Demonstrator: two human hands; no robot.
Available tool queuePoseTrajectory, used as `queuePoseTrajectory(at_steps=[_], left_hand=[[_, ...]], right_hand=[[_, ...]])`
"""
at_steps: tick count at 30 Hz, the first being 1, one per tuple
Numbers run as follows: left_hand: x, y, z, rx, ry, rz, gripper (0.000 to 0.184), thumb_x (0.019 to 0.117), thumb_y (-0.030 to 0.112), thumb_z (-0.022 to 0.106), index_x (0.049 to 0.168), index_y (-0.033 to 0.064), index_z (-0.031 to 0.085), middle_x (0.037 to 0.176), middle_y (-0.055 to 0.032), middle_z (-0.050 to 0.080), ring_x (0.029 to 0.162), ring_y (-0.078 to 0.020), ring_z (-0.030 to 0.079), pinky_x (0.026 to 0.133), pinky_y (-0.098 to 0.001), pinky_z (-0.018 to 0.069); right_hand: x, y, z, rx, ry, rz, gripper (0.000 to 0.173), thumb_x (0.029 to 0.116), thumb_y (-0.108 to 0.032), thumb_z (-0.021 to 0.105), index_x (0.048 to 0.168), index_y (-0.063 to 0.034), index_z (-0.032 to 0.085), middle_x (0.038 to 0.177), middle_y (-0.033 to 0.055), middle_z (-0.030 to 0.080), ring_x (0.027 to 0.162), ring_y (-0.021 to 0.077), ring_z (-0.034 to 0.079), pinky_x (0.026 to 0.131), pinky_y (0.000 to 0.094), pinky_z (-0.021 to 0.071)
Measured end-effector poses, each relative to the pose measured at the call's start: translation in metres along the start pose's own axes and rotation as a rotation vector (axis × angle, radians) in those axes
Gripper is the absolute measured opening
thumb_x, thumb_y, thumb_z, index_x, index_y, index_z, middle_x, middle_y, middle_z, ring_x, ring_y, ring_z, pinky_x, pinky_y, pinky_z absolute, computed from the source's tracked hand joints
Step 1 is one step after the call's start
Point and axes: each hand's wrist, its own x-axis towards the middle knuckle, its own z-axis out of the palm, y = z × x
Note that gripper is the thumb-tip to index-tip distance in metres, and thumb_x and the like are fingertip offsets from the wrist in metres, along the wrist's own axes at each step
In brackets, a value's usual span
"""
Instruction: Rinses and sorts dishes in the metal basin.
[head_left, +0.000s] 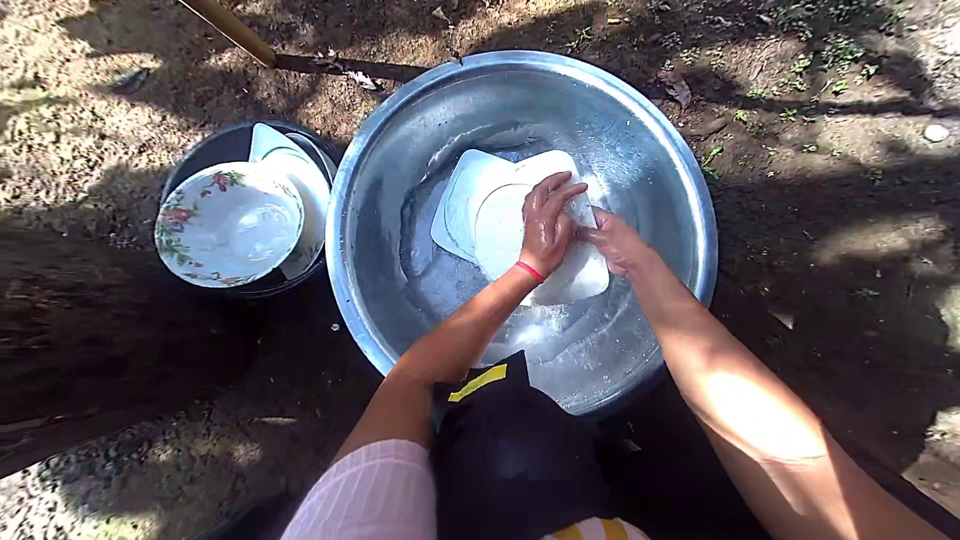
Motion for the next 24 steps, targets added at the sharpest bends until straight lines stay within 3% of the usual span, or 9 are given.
queuePoseTrajectory(at_steps=[4,6,9,11,13,16,19,21,24], left_hand=[[0.016,-0.029,-0.017,0.503,0.049,0.075,0.05,0.1066,0.031,0.036,0.147,0.0089,0.056,0.155,-0.0133,0.05,0.148,-0.0373,0.04,0.112,-0.0644,0.0275],[-0.002,-0.045,-0.047,0.599,0.153,-0.237,0.054,0.1094,0.038,0.031,0.154,0.0132,0.048,0.161,-0.0112,0.042,0.151,-0.0357,0.034,0.114,-0.0662,0.0245],[-0.049,-0.071,-0.097,0.571,0.489,-0.817,0.051,0.1103,0.033,0.036,0.153,0.0058,0.046,0.157,-0.023,0.044,0.146,-0.0444,0.037,0.114,-0.0678,0.0255],[-0.081,-0.082,-0.108,0.304,0.722,-1.091,0.046,0.1125,0.027,0.036,0.15,0.0032,0.047,0.15,-0.0179,0.052,0.14,-0.0296,0.048,0.117,-0.0472,0.035],[-0.094,-0.081,-0.096,-0.253,0.851,-1.157,0.035,0.1124,0.025,0.033,0.131,0.0039,0.053,0.113,-0.0077,0.06,0.097,-0.0131,0.058,0.086,-0.0282,0.0496],[-0.086,-0.054,-0.088,-0.747,0.734,-1.212,0.02,0.1071,0.02,0.031,0.103,0.0095,0.047,0.088,-0.005,0.058,0.077,-0.0161,0.061,0.074,-0.032,0.0552],[-0.063,-0.02,-0.097,-0.498,0.456,-1.287,0.033,0.1107,0.02,0.028,0.116,0.002,0.055,0.1,-0.0073,0.067,0.088,-0.0149,0.068,0.081,-0.032,0.0562],[-0.069,-0.018,-0.107,-0.158,0.517,-1.276,0.042,0.1119,0.022,0.029,0.128,0.0001,0.06,0.125,-0.012,0.068,0.113,-0.0196,0.062,0.095,-0.0403,0.0462],[-0.114,-0.053,-0.101,0.159,0.607,-1.309,0.049,0.1137,0.028,0.03,0.146,-0.0042,0.047,0.148,-0.0267,0.05,0.138,-0.0374,0.047,0.114,-0.0557,0.0353]], right_hand=[[-0.007,-0.006,0.006,0.047,0.012,-0.031,0.032,0.1027,-0.003,0.054,0.134,0.0027,0.049,0.106,0.0081,0.066,0.089,0.0083,0.068,0.084,0.029,0.0587],[-0.009,-0.004,0.005,0.075,0.04,-0.065,0.032,0.1035,-0.005,0.054,0.135,0.0023,0.049,0.106,0.0068,0.067,0.089,0.0075,0.068,0.084,0.0285,0.0591],[-0.008,-0.002,-0.007,0.181,0.138,-0.126,0.04,0.1067,-0.012,0.05,0.144,-0.0004,0.042,0.118,0.008,0.065,0.101,0.0093,0.067,0.092,0.0301,0.0574],[-0.001,0.001,-0.012,0.3,0.165,-0.142,0.044,0.1092,-0.017,0.044,0.15,-0.0043,0.036,0.125,0.0095,0.063,0.11,0.013,0.066,0.097,0.0336,0.056],[0.008,0.006,-0.013,0.389,0.145,-0.136,0.041,0.1104,-0.018,0.038,0.149,-0.0067,0.036,0.125,0.009,0.063,0.112,0.0148,0.065,0.098,0.0348,0.0554],[0.023,0.01,-0.004,0.451,0.095,-0.112,0.038,0.1094,-0.013,0.037,0.147,-0.007,0.038,0.124,0.0099,0.063,0.111,0.0169,0.066,0.097,0.0367,0.0556],[0.035,0.011,0.004,0.429,0.027,-0.11,0.037,0.1094,-0.011,0.037,0.145,-0.0055,0.038,0.121,0.0084,0.064,0.108,0.0144,0.066,0.097,0.034,0.0557],[0.045,0.011,0.011,0.422,-0.009,-0.09,0.039,0.1098,-0.012,0.037,0.148,-0.0069,0.035,0.123,0.0079,0.063,0.109,0.0142,0.066,0.097,0.0341,0.0557],[0.062,0.015,0.011,0.439,-0.056,-0.07,0.04,0.1091,-0.013,0.038,0.149,-0.0086,0.035,0.124,0.008,0.064,0.11,0.0154,0.067,0.098,0.0352,0.0562]])
